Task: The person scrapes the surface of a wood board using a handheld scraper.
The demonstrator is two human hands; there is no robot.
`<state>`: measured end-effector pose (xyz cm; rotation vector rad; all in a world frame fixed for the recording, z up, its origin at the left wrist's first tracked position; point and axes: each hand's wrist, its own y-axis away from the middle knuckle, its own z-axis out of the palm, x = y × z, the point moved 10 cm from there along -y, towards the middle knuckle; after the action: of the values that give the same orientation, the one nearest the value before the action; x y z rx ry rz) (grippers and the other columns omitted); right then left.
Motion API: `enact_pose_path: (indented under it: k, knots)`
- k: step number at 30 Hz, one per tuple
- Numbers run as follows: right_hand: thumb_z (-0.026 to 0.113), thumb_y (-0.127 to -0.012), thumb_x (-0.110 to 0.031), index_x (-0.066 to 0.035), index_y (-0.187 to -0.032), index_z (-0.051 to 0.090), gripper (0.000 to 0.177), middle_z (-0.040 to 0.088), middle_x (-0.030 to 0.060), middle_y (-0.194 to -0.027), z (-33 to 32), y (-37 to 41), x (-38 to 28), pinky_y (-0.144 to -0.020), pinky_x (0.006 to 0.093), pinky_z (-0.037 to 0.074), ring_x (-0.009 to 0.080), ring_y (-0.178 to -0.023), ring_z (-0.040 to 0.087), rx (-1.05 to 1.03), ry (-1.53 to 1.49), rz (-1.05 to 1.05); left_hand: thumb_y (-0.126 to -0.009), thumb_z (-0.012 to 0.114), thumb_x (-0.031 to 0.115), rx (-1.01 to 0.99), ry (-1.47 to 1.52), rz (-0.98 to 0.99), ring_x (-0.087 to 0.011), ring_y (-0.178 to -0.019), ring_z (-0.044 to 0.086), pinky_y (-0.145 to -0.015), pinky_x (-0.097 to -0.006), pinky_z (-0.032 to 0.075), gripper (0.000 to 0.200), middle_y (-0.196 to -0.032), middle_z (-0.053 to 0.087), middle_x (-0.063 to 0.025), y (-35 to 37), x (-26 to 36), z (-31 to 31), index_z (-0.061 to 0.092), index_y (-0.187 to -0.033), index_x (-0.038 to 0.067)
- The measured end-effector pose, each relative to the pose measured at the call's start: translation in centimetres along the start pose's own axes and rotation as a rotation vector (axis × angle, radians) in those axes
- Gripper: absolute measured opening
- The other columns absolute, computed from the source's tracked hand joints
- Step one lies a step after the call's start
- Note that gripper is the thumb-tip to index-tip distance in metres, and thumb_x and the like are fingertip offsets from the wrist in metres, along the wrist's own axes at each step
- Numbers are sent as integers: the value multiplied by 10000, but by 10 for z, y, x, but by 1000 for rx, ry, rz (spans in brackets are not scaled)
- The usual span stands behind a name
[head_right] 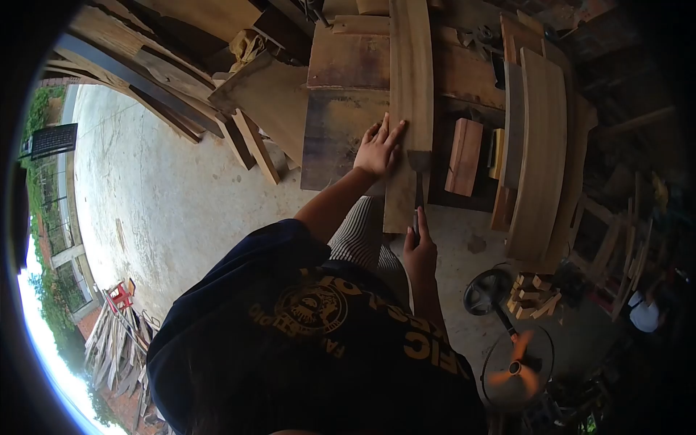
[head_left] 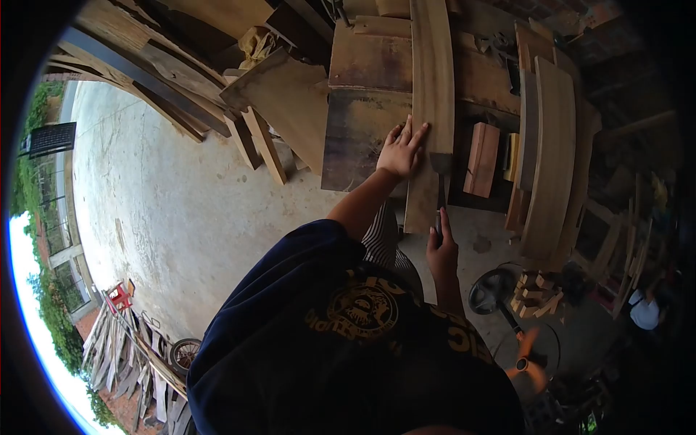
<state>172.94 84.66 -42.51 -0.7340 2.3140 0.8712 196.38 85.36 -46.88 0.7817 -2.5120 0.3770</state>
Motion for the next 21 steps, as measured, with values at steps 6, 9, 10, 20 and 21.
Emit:
enact_pose_path:
  k: [6, 9, 10, 20, 21]
  knots:
    - [506, -927, -148, -158, -1425, 354, 521, 555, 170, -1276, 7, 48, 26, -832, 414, 520, 360, -1056, 594, 30, -33, -103, -914, 388, 275, -49, -30, -21, -322, -1335, 352, -1120, -443, 190, 604, -1483, 223, -283, -2, -3, 5, 203, -1482, 185]
    - [513, -919, -144, -175, -1428, 351, 534, 566, 163, -1262, 1, 10, 3, -802, 430, 523, 366, -1011, 614, 42, -46, -72, -913, 391, 268, -35, -37, -8, -327, -1332, 354, -1119, -444, 194, 608, -1487, 216, -281, -2, -4, 7, 198, -1484, 189]
    - [513, -919, -144, -175, -1428, 351, 534, 566, 163, -1262, 0, 6, 3, -802, 430, 523, 366, -1011, 614, 49, -40, -65, -913, 398, 265, -23, -52, -4, -330, -1329, 358, -1118, -441, 198, 612, -1493, 209, -271, -2, -4, 7, 194, -1486, 203]
    - [527, -916, -131, -197, -1439, 339, 560, 597, 156, -1217, 6, 30, 25, -746, 378, 529, 355, -930, 647, 5, -70, -65, -916, 400, 269, -52, -78, -22, -328, -1328, 359, -1118, -436, 206, 600, -1500, 207, -256, -2, -4, 7, 209, -1482, 218]
    - [528, -916, -131, -202, -1440, 337, 562, 600, 166, -1207, 8, 18, 17, -734, 377, 532, 355, -913, 651, 37, -31, -101, -916, 398, 268, -66, -63, -37, -329, -1330, 355, -1118, -435, 205, 599, -1501, 204, -256, -2, -4, 8, 208, -1482, 220]
